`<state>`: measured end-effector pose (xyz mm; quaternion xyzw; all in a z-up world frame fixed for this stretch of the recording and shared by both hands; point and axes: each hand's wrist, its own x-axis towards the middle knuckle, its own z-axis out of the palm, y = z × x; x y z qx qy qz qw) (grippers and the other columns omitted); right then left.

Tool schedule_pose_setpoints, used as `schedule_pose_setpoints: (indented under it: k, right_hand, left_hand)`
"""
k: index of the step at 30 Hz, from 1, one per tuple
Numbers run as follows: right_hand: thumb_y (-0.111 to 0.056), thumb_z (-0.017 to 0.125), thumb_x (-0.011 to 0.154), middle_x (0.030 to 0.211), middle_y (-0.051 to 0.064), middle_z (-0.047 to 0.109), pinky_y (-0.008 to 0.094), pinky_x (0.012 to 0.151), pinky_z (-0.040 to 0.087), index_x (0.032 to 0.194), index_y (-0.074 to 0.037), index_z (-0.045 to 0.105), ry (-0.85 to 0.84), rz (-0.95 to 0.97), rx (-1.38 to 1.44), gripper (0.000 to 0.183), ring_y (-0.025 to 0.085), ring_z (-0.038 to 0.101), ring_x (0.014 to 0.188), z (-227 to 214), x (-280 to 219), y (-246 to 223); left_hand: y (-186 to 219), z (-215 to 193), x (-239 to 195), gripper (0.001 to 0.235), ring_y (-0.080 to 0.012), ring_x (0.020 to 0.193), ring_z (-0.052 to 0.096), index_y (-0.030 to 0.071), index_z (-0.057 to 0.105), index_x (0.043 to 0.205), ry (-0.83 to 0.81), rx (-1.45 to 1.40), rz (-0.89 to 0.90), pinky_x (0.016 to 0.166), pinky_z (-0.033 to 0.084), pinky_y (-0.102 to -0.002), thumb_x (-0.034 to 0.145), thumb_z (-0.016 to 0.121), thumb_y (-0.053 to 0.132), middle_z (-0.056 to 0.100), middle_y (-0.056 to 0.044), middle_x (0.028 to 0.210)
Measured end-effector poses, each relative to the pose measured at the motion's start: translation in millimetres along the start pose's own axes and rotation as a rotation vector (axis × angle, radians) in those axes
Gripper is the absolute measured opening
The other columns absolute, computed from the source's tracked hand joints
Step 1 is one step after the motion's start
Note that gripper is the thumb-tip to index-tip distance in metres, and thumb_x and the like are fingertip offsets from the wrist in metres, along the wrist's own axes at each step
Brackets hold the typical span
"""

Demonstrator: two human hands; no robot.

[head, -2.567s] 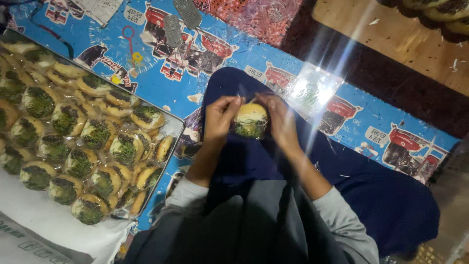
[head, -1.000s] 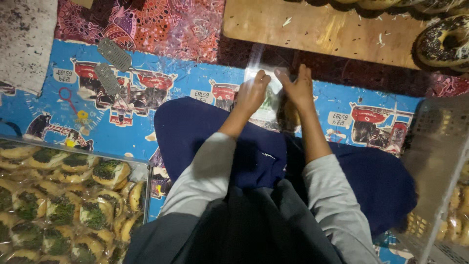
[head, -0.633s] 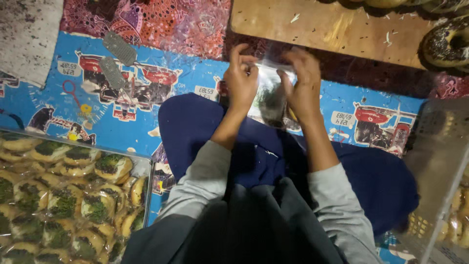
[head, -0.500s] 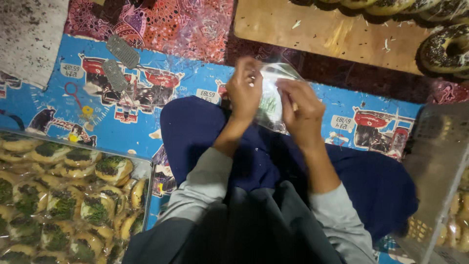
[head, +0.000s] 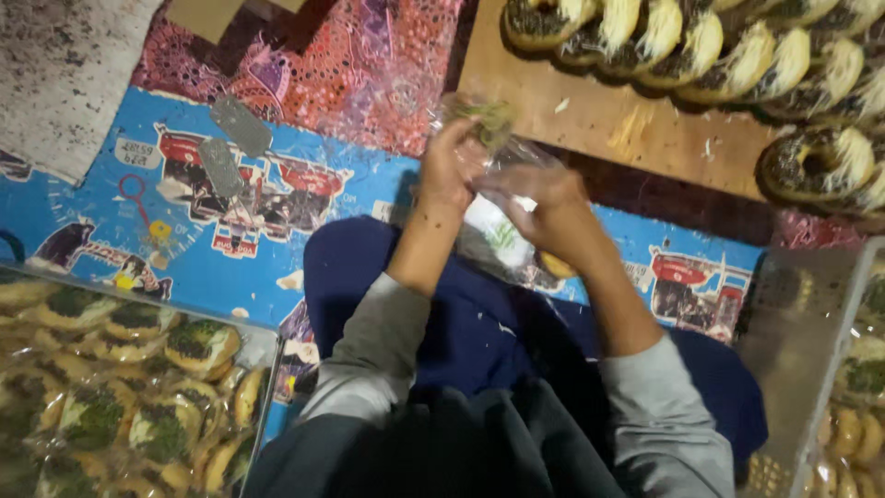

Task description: The person grates white topping onto rows of donuts using a handheld grater, then individually places donuts into clear plastic bags and seals them. The donuts are arranged on a wooden board and in trays, and the person works while sitting on the floor.

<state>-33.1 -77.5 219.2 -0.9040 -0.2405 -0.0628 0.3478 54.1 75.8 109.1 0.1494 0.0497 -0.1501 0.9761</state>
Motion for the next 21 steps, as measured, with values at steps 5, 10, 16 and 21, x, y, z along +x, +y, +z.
schedule_pose_setpoints:
  k: [5, 10, 16, 21]
  right_hand:
    - [-0.039, 0.087, 0.078, 0.145, 0.02, 0.053, 0.049, 0.106, 0.055, 0.144, -0.013, 0.054, 0.132, 0.402, 0.009, 0.078, 0.038, 0.06, 0.129, -55.7, 69.9, 83.2]
    - [-0.052, 0.099, 0.063, 0.165, 0.032, 0.03, 0.076, 0.113, 0.008, 0.148, -0.009, 0.062, 0.0, 0.275, -0.549, 0.102, 0.056, 0.014, 0.149, -55.7, 125.8, 145.1]
    - [-0.03, 0.093, 0.086, 0.149, 0.014, 0.054, 0.062, 0.132, 0.015, 0.145, -0.012, 0.057, -0.027, 0.372, -0.455, 0.072, 0.034, 0.043, 0.142, -41.3, 110.4, 142.4]
    - [-0.02, 0.087, 0.074, 0.146, 0.011, 0.054, 0.043, 0.13, 0.035, 0.146, -0.005, 0.045, 0.261, 0.412, 0.279, 0.085, 0.028, 0.052, 0.143, -20.4, 84.9, 41.1]
  left_hand:
    - [53.0, -11.6, 38.6, 0.026, -0.0311, 0.115, 0.067, 0.0, 0.061, 0.122, -0.019, -0.142, 0.104, 0.115, 0.052, -0.055, 0.098, 0.063, 0.008, 0.067, -0.018, 0.123]
    - [79.5, -11.7, 38.3, 0.038, -0.0326, 0.116, 0.067, 0.007, 0.067, 0.123, -0.158, -0.377, 0.06, 0.115, 0.045, -0.063, 0.11, 0.055, 0.041, 0.067, -0.017, 0.124]
    - [91.4, -34.6, 67.6, 0.058, -0.033, 0.129, 0.061, 0.007, 0.062, 0.135, -0.207, -0.447, 0.063, 0.127, 0.033, -0.061, 0.107, 0.051, 0.057, 0.055, -0.018, 0.152]
    - [83.2, -33.4, 79.7, 0.064, -0.0357, 0.137, 0.056, 0.006, 0.054, 0.142, -0.182, -0.546, 0.165, 0.125, 0.032, -0.065, 0.105, 0.05, 0.058, 0.051, -0.016, 0.151]
